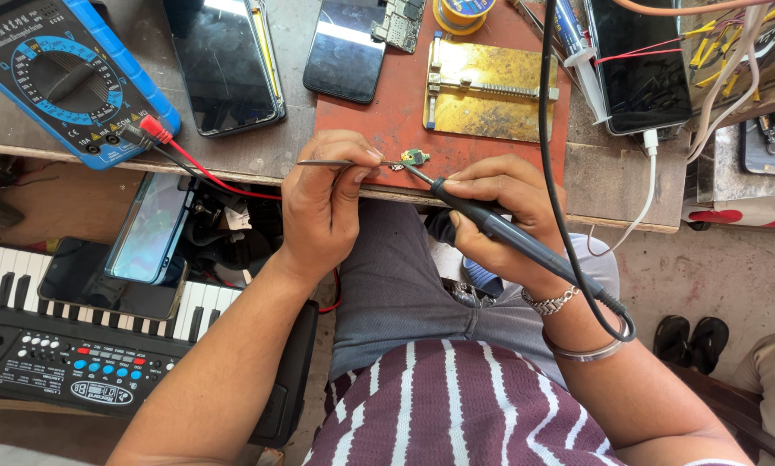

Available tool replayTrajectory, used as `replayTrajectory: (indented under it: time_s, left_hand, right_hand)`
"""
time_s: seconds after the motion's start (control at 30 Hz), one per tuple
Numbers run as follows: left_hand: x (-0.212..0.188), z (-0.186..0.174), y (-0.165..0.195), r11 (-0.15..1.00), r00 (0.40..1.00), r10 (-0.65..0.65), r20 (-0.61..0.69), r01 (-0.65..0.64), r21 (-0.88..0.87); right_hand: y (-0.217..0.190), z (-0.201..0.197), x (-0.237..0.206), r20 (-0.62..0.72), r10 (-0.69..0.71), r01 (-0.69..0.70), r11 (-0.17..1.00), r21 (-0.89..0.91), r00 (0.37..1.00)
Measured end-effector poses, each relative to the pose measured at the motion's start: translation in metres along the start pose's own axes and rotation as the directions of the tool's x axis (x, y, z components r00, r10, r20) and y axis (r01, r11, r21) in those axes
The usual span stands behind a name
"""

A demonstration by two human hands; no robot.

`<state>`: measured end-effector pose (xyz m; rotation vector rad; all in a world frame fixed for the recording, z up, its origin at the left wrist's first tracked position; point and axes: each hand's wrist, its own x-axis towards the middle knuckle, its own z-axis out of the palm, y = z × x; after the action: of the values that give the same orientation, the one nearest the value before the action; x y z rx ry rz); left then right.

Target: The person sits at a repair workbench and solders a small phone circuit board, using a soldering iron in one hand and tweezers in the other. They pause to rummage through a plastic spare-parts box, take out a small packet, then return to soldering and probing the board with the tweezers.

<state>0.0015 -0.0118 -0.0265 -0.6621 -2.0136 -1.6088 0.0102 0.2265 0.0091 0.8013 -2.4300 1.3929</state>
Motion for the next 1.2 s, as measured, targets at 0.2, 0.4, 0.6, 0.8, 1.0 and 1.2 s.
replayTrajectory:
  time_s: [0.2,0.4,0.6,0.8,1.0,1.2]
  left_hand:
    - [-0.0004,0.0001,0.0001,1.000,1.000,-0.002,-0.002,0.002,0.001]
    - [-0.0005,-0.0005,0.0006,1.000,1.000,0.005,-0.004,-0.005,0.015]
    - [-0.0011,-0.0009,0.0005,1.000,1.000,-0.004,-0.005,0.004,0.012]
    - [-0.0014,-0.0005,-0.0003,1.000,1.000,0.003,-0.006,-0.003,0.016]
    - [-0.0009,-0.0001,-0.0008,1.000,1.000,0.002,0.004,-0.002,-0.003]
    - [-0.0009,0.0001,-0.0009,1.000,1.000,0.012,0.002,-0.012,0.010]
  right_hand:
    - [-0.0002,-0.0001,-0.0007,0.001,0.005,-0.005,1.000,-0.006,1.000]
    - [0.0004,-0.0009,-0.0017,0.000,-0.035,0.035,0.999,-0.005,0.999]
    - [0.0010,0.0010,-0.0021,-0.052,-0.036,0.037,0.999,0.015,0.998]
    - [0.0009,0.0018,-0.0031,-0.055,-0.033,0.034,0.999,0.004,0.998]
    - [0.0008,0.0023,-0.0025,-0.049,-0.035,0.035,0.999,-0.010,0.998]
    - [0.0007,0.0026,-0.0027,-0.047,-0.035,0.034,0.999,-0.014,0.998]
